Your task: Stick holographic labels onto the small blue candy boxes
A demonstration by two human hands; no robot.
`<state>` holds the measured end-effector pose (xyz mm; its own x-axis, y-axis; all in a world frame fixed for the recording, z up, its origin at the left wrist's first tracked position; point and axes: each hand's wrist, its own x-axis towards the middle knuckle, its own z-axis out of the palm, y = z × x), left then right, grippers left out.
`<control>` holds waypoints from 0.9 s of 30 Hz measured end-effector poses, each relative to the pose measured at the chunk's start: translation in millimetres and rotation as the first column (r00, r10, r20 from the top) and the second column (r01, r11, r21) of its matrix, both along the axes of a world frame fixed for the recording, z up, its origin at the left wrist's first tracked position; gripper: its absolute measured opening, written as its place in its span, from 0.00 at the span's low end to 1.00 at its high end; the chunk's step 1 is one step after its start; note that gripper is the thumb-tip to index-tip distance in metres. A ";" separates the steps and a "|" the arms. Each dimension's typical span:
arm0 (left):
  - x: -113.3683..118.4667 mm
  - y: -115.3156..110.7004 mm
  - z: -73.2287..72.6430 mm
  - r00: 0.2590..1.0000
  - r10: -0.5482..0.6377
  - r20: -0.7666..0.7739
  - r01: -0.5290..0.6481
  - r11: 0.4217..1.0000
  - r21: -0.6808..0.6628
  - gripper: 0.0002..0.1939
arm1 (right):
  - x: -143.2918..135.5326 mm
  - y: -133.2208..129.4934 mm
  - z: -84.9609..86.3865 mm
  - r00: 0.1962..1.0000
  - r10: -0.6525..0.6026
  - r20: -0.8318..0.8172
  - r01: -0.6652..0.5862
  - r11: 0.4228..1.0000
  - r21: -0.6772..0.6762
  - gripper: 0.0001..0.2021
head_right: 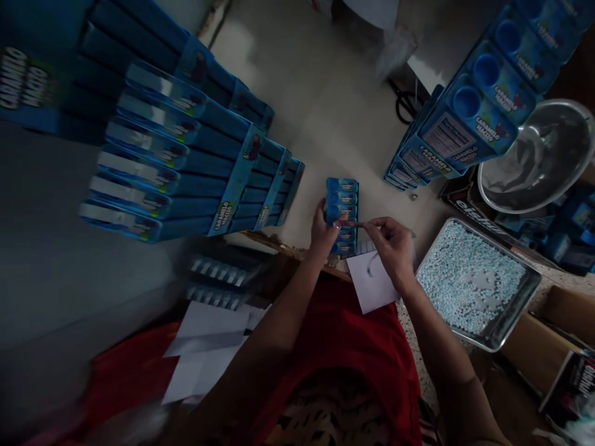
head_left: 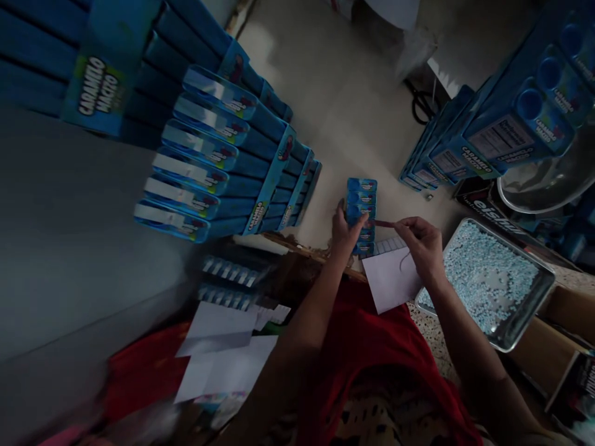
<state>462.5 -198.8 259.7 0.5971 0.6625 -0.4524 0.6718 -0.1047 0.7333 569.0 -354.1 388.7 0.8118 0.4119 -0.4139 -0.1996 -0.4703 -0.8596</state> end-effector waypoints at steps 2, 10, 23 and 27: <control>-11.1 -3.9 11.6 0.977 0.209 0.047 -0.214 0.967 0.137 0.34 | 2.6 7.6 -7.0 1.000 0.010 0.016 -0.009 1.000 -0.020 0.15; -16.2 29.0 35.4 0.843 0.431 0.323 -0.082 0.696 -0.714 0.37 | 6.7 49.6 -21.3 0.998 0.067 -0.003 -0.067 0.998 -0.009 0.17; 31.6 66.3 18.7 0.790 0.576 0.210 -0.375 0.724 -0.579 0.20 | 30.3 106.6 -75.4 0.975 0.056 0.217 0.002 0.966 -0.259 0.20; 41.8 80.6 9.6 0.831 0.514 0.212 -0.372 0.797 -0.476 0.13 | 33.4 122.8 -88.0 0.943 0.128 0.306 0.008 0.913 -0.407 0.16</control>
